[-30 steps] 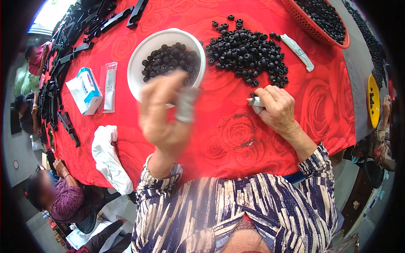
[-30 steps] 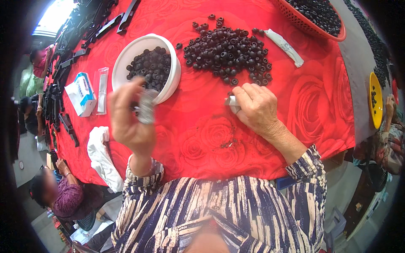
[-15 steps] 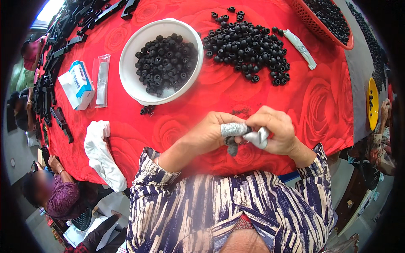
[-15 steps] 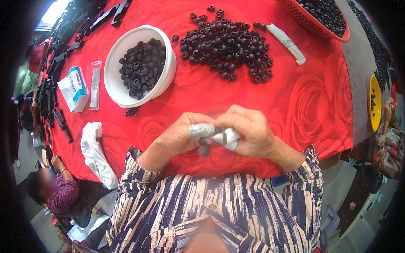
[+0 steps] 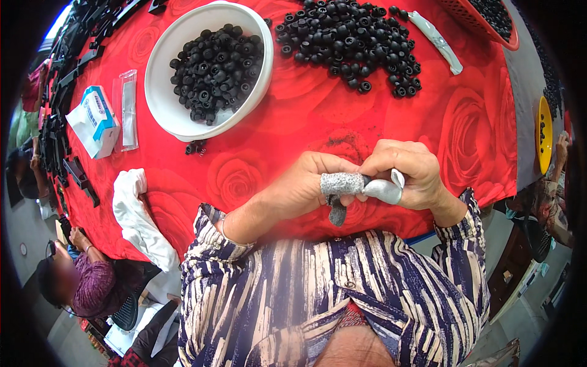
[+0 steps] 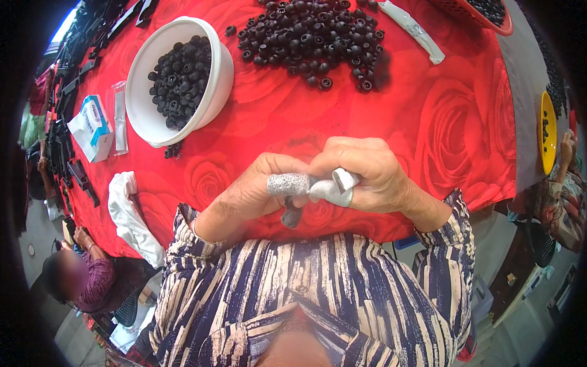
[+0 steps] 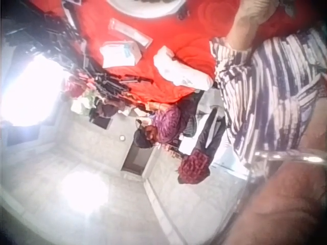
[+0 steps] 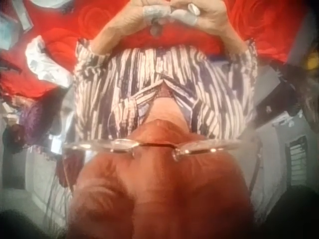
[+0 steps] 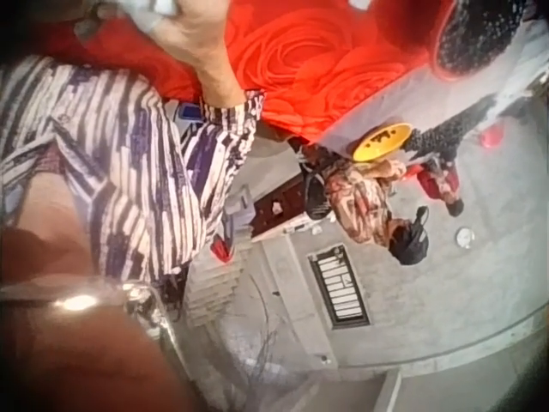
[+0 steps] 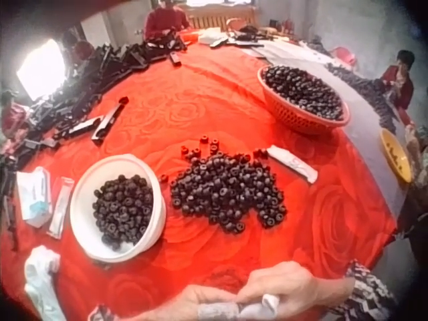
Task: The person assembles black plastic parts using a cylindrical assembly tool on a workshop table.
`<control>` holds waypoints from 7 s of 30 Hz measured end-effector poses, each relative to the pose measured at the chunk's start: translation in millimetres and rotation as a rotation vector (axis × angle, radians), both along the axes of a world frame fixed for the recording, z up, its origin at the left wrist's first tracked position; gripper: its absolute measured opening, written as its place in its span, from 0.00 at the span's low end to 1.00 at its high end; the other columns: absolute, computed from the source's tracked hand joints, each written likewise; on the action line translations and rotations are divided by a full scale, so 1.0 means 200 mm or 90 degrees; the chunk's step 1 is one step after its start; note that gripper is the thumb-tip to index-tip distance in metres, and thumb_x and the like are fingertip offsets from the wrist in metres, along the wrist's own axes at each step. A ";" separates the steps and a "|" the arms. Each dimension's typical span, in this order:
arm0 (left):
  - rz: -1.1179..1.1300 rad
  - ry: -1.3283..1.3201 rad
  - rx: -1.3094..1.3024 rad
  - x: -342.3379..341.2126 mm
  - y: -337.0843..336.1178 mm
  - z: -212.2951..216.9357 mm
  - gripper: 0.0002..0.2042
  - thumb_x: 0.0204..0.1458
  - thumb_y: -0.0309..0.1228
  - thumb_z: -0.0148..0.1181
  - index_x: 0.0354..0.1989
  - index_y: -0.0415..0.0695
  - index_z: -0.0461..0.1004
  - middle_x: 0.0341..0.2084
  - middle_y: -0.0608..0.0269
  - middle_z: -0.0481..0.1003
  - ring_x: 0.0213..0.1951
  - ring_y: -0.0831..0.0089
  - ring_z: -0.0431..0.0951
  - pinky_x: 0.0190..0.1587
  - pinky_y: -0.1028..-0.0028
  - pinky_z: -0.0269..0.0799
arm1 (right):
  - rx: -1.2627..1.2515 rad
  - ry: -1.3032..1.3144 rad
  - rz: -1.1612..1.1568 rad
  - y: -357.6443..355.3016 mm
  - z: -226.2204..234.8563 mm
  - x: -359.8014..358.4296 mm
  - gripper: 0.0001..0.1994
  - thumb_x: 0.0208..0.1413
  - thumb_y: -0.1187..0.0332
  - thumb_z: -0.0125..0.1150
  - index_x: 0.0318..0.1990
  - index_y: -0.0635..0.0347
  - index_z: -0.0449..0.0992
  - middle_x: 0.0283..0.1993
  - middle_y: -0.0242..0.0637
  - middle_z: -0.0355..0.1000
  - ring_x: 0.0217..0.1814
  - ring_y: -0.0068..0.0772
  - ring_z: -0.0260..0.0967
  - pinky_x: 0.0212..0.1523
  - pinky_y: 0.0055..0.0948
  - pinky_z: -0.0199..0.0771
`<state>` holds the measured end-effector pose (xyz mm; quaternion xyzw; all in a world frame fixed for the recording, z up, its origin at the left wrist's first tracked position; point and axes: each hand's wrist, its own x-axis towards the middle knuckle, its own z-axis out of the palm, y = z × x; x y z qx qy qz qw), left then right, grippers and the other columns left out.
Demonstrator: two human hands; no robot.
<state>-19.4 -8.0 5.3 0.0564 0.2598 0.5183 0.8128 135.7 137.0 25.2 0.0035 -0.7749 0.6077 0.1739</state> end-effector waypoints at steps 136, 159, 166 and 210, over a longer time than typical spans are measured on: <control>0.115 0.156 0.043 0.05 -0.01 0.00 0.12 0.56 0.26 0.55 0.48 0.37 0.72 0.34 0.67 0.73 0.36 0.81 0.73 0.39 0.81 0.68 | 0.152 -0.167 -0.077 0.02 0.04 0.01 0.10 0.49 0.72 0.59 0.38 0.65 0.70 0.28 0.41 0.66 0.28 0.40 0.67 0.27 0.33 0.66; 0.120 0.169 -0.001 0.03 0.01 0.02 0.10 0.55 0.26 0.56 0.44 0.38 0.75 0.31 0.69 0.74 0.33 0.84 0.71 0.36 0.82 0.67 | 0.186 -0.120 -0.003 0.04 0.03 0.02 0.11 0.44 0.73 0.62 0.36 0.64 0.71 0.27 0.40 0.65 0.25 0.38 0.66 0.24 0.34 0.65; 0.184 0.018 -0.003 0.11 -0.01 -0.04 0.10 0.52 0.25 0.58 0.43 0.37 0.75 0.33 0.64 0.76 0.32 0.80 0.74 0.34 0.83 0.71 | 0.406 0.050 -0.161 -0.05 0.03 -0.01 0.19 0.35 0.71 0.67 0.38 0.67 0.73 0.24 0.35 0.64 0.21 0.31 0.64 0.18 0.30 0.62; 0.040 -0.010 0.033 0.04 -0.01 -0.03 0.09 0.56 0.31 0.56 0.37 0.37 0.76 0.28 0.64 0.76 0.30 0.81 0.73 0.34 0.82 0.68 | -0.042 -0.147 -0.034 0.01 0.05 0.02 0.09 0.46 0.76 0.64 0.37 0.64 0.75 0.27 0.34 0.68 0.26 0.23 0.66 0.27 0.22 0.63</control>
